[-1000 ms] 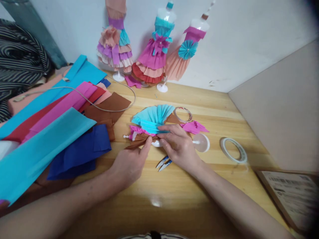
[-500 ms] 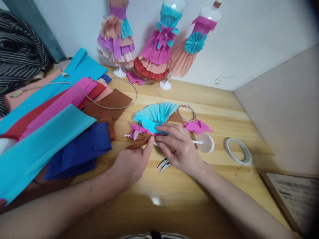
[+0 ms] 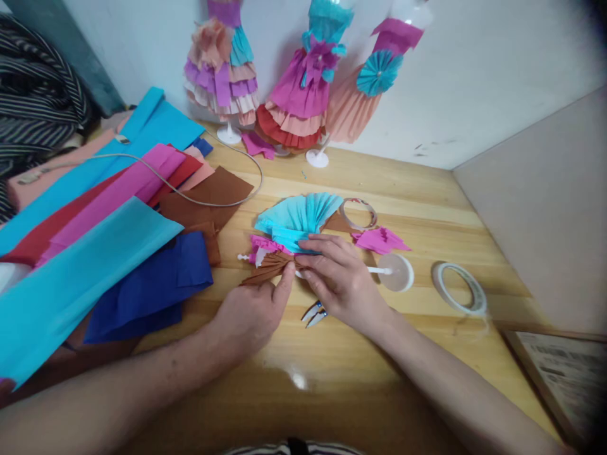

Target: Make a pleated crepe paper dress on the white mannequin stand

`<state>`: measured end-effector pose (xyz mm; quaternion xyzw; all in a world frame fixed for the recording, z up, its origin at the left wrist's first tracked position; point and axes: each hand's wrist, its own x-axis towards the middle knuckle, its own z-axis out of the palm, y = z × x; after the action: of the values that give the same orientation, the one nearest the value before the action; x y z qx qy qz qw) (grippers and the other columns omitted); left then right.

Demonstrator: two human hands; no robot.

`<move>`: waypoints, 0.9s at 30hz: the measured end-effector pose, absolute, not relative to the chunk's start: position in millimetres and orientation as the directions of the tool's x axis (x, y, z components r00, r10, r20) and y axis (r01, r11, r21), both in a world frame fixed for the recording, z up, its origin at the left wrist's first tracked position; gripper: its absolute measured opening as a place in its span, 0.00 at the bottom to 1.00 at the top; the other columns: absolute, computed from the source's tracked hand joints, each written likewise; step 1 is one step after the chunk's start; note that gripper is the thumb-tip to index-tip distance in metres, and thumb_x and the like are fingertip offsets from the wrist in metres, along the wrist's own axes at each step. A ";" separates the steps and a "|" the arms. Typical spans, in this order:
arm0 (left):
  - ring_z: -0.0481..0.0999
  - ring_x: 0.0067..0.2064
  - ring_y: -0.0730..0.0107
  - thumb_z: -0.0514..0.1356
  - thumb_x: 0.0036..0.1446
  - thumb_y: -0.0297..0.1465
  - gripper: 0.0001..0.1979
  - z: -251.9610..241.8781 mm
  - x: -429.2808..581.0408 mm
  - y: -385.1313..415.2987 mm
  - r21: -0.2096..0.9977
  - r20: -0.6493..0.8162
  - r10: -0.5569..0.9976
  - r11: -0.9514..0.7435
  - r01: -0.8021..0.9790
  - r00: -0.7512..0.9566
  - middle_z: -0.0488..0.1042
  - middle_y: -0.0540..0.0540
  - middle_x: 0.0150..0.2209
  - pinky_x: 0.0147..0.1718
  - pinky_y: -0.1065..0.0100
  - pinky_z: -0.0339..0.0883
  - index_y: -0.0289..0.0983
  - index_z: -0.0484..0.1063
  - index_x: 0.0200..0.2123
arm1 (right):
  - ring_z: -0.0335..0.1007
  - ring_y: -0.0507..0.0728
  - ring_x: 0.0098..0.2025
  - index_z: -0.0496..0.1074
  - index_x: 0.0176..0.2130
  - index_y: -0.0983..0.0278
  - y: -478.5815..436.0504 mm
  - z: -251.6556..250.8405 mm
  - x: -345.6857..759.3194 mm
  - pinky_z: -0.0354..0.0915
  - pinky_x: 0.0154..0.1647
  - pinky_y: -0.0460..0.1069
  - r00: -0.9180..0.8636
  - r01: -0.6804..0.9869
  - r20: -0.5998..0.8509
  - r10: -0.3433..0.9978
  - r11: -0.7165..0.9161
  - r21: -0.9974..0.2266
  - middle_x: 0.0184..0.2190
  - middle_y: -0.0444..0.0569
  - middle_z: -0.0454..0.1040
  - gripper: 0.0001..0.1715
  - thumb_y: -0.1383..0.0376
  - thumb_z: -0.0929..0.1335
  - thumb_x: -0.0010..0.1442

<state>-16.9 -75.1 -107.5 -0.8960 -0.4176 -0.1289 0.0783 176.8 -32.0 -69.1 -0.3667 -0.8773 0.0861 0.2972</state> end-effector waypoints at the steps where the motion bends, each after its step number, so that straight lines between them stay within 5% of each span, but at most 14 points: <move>1: 0.70 0.18 0.69 0.52 0.57 0.23 0.25 -106.4 -16.9 -75.3 -0.039 0.304 0.722 -0.642 0.766 0.621 0.71 0.49 0.21 0.14 0.71 0.57 0.24 0.60 0.58 | 0.68 0.64 0.51 0.74 0.41 0.64 -32.2 -68.0 177.3 0.67 0.49 0.63 -0.550 0.588 0.457 0.698 0.713 -0.382 0.45 0.56 0.76 0.10 0.71 0.66 0.58; 7: 0.70 0.19 0.68 0.49 0.54 0.19 0.28 -95.8 -17.7 -78.3 -0.098 0.237 0.692 -0.682 0.725 0.682 0.69 0.48 0.22 0.15 0.71 0.59 0.25 0.57 0.60 | 0.71 0.62 0.50 0.73 0.43 0.61 -44.2 -46.8 189.5 0.68 0.48 0.60 -0.485 0.575 0.478 0.732 0.679 -0.457 0.46 0.55 0.75 0.13 0.73 0.66 0.58; 12: 0.70 0.20 0.68 0.48 0.53 0.16 0.23 -88.5 -20.1 -81.3 -0.158 0.241 0.609 -0.744 0.649 0.756 0.68 0.48 0.22 0.16 0.71 0.61 0.25 0.65 0.53 | 0.72 0.61 0.48 0.75 0.44 0.59 -64.0 -34.1 225.8 0.69 0.46 0.58 -0.345 0.667 0.486 0.803 0.574 -0.475 0.46 0.55 0.75 0.18 0.76 0.68 0.55; 18: 0.70 0.21 0.70 0.47 0.57 0.17 0.15 -89.4 -18.9 -87.0 0.089 0.378 0.498 -0.859 0.505 0.781 0.68 0.49 0.21 0.19 0.70 0.61 0.28 0.70 0.43 | 0.76 0.59 0.41 0.78 0.36 0.62 -77.2 -16.5 313.6 0.70 0.41 0.52 0.040 0.930 0.644 0.764 0.207 -0.303 0.39 0.56 0.78 0.09 0.72 0.70 0.53; 20: 0.68 0.21 0.71 0.47 0.59 0.19 0.13 -91.7 -18.5 -87.8 0.191 0.411 0.507 -0.861 0.472 0.758 0.67 0.50 0.21 0.20 0.70 0.59 0.30 0.70 0.40 | 0.76 0.57 0.37 0.78 0.33 0.62 -81.7 -17.6 347.5 0.68 0.29 0.47 0.070 0.968 0.506 0.860 0.064 -0.243 0.36 0.54 0.79 0.07 0.70 0.69 0.55; 24: 0.66 0.22 0.71 0.48 0.62 0.23 0.11 -96.9 -19.0 -87.4 0.298 0.436 0.538 -0.843 0.448 0.722 0.66 0.50 0.22 0.21 0.68 0.56 0.32 0.69 0.40 | 0.75 0.55 0.28 0.79 0.36 0.61 -91.1 -41.9 400.7 0.66 0.28 0.48 0.075 0.996 0.152 0.986 -0.067 -0.051 0.34 0.52 0.80 0.13 0.74 0.68 0.53; 27: 0.64 0.22 0.71 0.47 0.62 0.24 0.11 -98.7 -19.1 -86.9 0.315 0.453 0.500 -0.864 0.392 0.738 0.66 0.51 0.22 0.20 0.67 0.54 0.33 0.68 0.39 | 0.77 0.59 0.37 0.79 0.35 0.61 -97.6 -62.7 418.6 0.68 0.35 0.50 0.059 0.998 0.099 0.993 -0.058 -0.009 0.39 0.54 0.80 0.20 0.79 0.64 0.50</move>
<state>-19.1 -86.9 -98.7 -0.9268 -0.2408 -0.2705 -0.0996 418.6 -97.6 -62.7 -0.7265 -0.6853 -0.0330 0.0373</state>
